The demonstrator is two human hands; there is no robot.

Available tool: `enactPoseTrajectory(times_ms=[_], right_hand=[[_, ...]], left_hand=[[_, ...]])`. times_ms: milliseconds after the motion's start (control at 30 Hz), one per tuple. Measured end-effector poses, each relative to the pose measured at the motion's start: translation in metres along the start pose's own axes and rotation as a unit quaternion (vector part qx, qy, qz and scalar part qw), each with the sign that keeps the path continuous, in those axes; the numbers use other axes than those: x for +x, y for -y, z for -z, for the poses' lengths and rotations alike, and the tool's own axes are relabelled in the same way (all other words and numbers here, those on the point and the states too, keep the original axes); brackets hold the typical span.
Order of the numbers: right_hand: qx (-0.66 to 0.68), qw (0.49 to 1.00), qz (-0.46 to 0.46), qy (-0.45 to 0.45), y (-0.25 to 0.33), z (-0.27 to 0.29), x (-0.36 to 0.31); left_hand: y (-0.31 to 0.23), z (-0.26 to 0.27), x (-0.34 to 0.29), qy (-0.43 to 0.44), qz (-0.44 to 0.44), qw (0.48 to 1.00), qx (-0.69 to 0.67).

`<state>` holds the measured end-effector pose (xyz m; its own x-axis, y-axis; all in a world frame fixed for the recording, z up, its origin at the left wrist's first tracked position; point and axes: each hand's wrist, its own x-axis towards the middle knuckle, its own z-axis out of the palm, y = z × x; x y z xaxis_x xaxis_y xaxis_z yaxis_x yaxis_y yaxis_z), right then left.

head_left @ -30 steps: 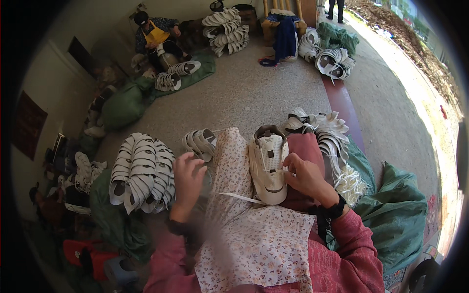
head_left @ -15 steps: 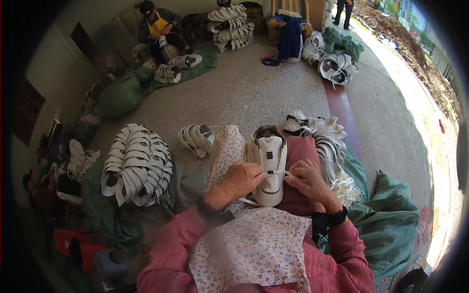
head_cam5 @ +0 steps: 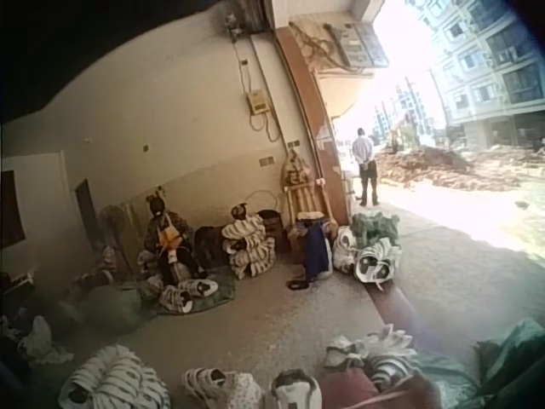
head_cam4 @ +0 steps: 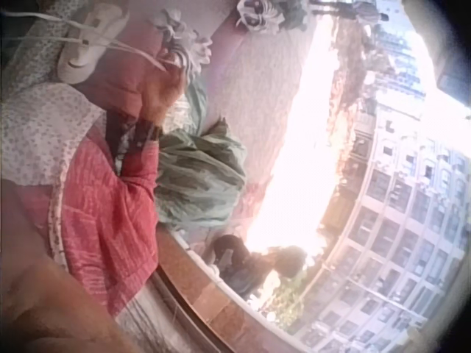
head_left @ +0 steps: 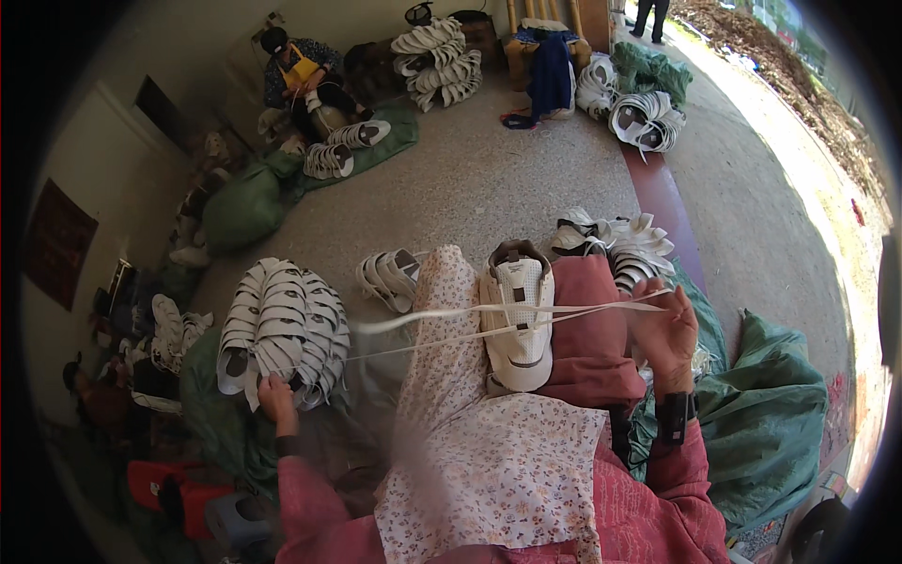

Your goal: Lacing shoelaces on white sneakers while sitting in a manufacturing environment.

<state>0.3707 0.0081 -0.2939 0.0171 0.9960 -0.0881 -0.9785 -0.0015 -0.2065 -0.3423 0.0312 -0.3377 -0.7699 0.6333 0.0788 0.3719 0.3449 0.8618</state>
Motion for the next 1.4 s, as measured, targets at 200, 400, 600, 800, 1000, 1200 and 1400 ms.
enactPoseTrajectory(times_ms=[200, 400, 600, 800, 1000, 1200, 1400], right_hand=[[0.060, 0.958, 0.184, 0.210, 0.102, 0.020, -0.026], [-0.007, 0.959, 0.279, 0.047, 0.192, 0.081, -0.090], [-0.042, 0.964, 0.262, 0.004, 0.191, 0.150, -0.106], [-0.006, 0.949, 0.273, -0.155, 0.212, 0.203, -0.107], [0.054, 0.921, 0.234, -0.307, 0.207, 0.269, -0.083], [-0.073, 0.897, 0.297, -0.318, 0.213, 0.246, -0.098], [-0.489, 0.839, 0.174, -0.164, 0.054, 0.047, -0.012]], left_hand=[[0.029, 0.020, 0.023, 0.011, 0.256, 0.829, -0.497], [0.048, 0.056, 0.084, -0.131, 0.299, 0.738, -0.590], [0.057, 0.180, 0.162, -0.145, 0.202, 0.784, -0.569], [0.034, 0.218, 0.175, -0.098, 0.112, 0.838, -0.525], [-0.010, 0.229, 0.153, 0.099, 0.081, 0.862, -0.491], [-0.088, -0.023, 0.037, 0.305, -0.005, 0.884, -0.354], [-0.200, -0.146, -0.148, 0.535, -0.073, 0.807, -0.239]])
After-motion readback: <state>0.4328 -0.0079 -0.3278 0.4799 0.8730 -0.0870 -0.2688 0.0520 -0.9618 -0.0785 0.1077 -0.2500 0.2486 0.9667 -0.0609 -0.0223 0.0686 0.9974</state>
